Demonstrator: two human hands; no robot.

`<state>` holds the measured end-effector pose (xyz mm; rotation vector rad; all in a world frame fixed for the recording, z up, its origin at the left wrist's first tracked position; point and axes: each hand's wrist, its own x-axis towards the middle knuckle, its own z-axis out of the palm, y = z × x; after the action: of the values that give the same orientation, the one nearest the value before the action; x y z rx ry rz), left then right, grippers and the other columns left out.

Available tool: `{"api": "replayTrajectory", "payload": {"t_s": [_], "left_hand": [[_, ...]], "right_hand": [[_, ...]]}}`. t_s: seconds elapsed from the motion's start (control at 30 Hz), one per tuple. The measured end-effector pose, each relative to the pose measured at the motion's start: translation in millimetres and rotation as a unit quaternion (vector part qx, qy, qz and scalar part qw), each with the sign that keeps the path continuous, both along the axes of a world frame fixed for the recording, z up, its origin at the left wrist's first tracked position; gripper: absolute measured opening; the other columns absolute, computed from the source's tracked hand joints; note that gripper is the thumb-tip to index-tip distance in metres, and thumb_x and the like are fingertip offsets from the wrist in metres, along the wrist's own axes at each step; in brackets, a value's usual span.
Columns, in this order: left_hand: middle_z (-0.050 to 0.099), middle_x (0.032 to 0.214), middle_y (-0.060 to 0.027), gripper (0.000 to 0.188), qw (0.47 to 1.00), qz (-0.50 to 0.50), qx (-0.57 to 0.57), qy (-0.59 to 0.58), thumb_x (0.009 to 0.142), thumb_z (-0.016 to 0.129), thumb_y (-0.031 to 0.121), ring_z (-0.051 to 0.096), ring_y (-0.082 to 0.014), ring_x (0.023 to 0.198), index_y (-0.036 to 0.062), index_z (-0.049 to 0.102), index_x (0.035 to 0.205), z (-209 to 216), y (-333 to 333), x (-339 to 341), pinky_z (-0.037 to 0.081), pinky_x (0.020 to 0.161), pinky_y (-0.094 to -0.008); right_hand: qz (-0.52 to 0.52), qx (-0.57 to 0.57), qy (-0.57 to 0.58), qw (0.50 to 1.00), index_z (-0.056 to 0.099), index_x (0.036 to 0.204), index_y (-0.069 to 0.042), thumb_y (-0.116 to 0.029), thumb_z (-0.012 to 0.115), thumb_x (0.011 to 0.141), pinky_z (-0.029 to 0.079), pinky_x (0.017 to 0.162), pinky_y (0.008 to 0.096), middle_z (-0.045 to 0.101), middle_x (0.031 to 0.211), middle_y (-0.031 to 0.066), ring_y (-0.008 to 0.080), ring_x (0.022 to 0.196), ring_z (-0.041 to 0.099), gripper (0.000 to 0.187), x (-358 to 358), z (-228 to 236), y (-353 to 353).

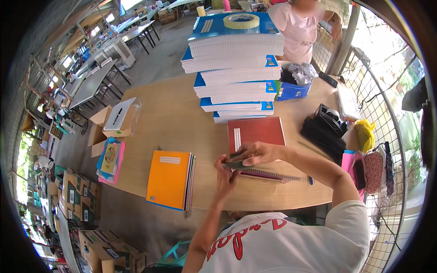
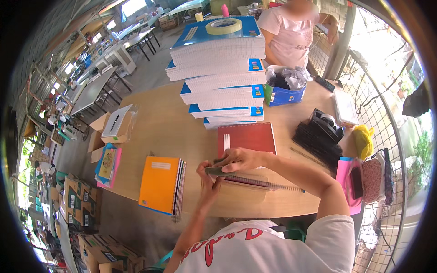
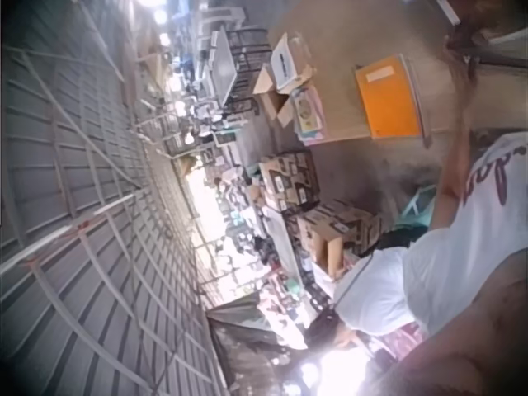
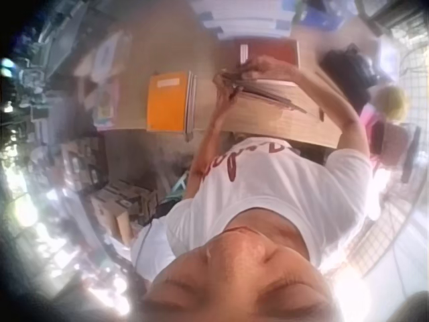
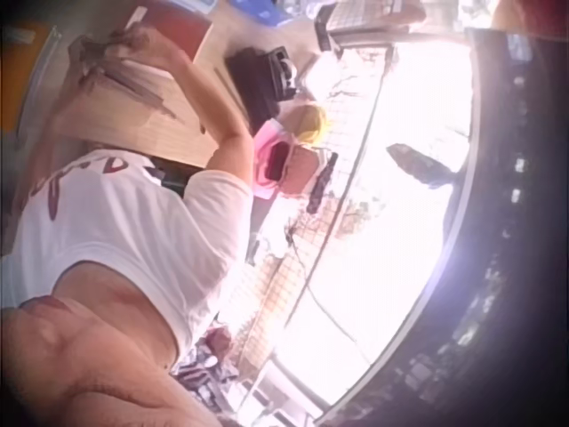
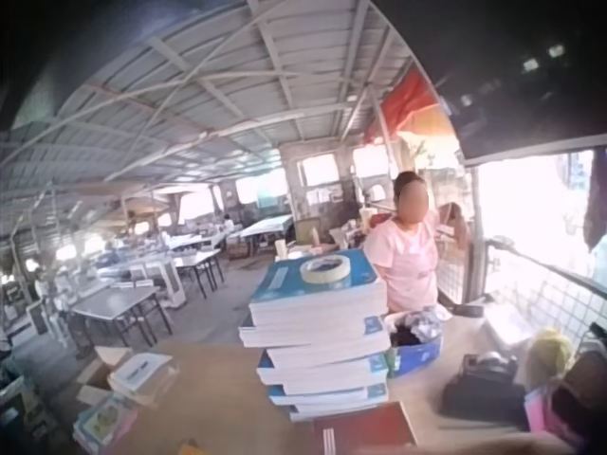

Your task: The person places a plastic spine onto the edge of several notebooks, using a sponge to apply liquid along the spine, and then stacks the notebooks on the table.

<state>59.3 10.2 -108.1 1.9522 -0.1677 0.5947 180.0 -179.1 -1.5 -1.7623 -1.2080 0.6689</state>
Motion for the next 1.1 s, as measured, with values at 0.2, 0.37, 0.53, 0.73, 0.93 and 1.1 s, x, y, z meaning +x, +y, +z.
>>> {"api": "replayTrajectory", "payload": {"t_s": [0.2, 0.37, 0.53, 0.73, 0.93, 1.1], "left_hand": [[0.054, 0.113, -0.0076, 0.063, 0.924, -0.159, -0.338, 0.086, 0.088, 0.075, 0.009, 0.055, -0.0179, 0.109, 0.0105, 0.034, 0.136, -10, 41, 12, 0.045, 0.101, -0.0376], [0.057, 0.107, -0.0058, 0.059, 0.900, -0.193, -0.383, 0.078, 0.087, 0.073, 0.003, 0.057, -0.0155, 0.101, 0.0095, 0.038, 0.134, -10, 46, 14, 0.049, 0.091, -0.0328], [0.056, 0.106, -0.0046, 0.049, 0.897, -0.209, -0.377, 0.096, 0.082, 0.079, 0.010, 0.056, -0.0138, 0.097, 0.0080, 0.050, 0.122, -3, 38, 3, 0.048, 0.084, -0.0286], [0.050, 0.101, 0.0001, 0.037, 0.917, -0.137, -0.365, 0.086, 0.075, 0.086, 0.025, 0.046, -0.0085, 0.086, 0.0095, 0.059, 0.094, -4, 21, 18, 0.037, 0.080, -0.0235], [0.051, 0.102, 0.0015, 0.031, 0.913, -0.134, -0.375, 0.091, 0.078, 0.085, 0.020, 0.048, -0.0085, 0.089, 0.0106, 0.060, 0.095, -3, 27, 19, 0.038, 0.081, -0.0235], [0.053, 0.104, 0.0024, 0.026, 0.908, -0.145, -0.383, 0.082, 0.081, 0.083, 0.016, 0.048, -0.0080, 0.092, 0.0097, 0.063, 0.097, 1, 21, 24, 0.040, 0.082, -0.0241]], "right_hand": [[-0.021, 0.019, 0.015, 0.999, 0.070, 0.122, -0.006, -0.045, 0.057, 0.097, 0.049, 0.087, 0.0414, 0.070, 0.107, 0.0178, 0.0343, 0.092, 0.060, 0.047, 12, -22, 13], [-0.146, -0.019, 0.216, 0.965, 0.071, 0.113, 0.003, -0.049, 0.057, 0.098, 0.050, 0.081, 0.0399, 0.072, 0.094, 0.0111, 0.0218, 0.093, 0.063, 0.057, 12, -17, 3], [-0.454, -0.062, -0.122, 0.880, 0.076, 0.105, -0.006, -0.047, 0.069, 0.087, 0.049, 0.088, 0.0418, 0.071, 0.098, 0.0136, 0.0278, 0.096, 0.060, 0.045, 4, -25, -107], [-0.591, -0.222, -0.192, 0.751, 0.078, 0.106, -0.013, -0.045, 0.081, 0.075, 0.044, 0.096, 0.0517, 0.059, 0.114, 0.0260, 0.0425, 0.112, 0.052, 0.044, -108, -176, -168], [-0.703, -0.271, -0.277, 0.596, 0.060, 0.127, -0.007, -0.040, 0.077, 0.081, 0.035, 0.108, 0.0535, 0.051, 0.130, 0.0239, 0.0440, 0.117, 0.050, 0.059, -122, -200, -207], [-0.626, -0.344, -0.316, 0.625, 0.057, 0.122, -0.001, -0.031, 0.069, 0.089, 0.029, 0.109, 0.0567, 0.052, 0.127, 0.0203, 0.0407, 0.119, 0.050, 0.047, -133, -221, -234]]}}
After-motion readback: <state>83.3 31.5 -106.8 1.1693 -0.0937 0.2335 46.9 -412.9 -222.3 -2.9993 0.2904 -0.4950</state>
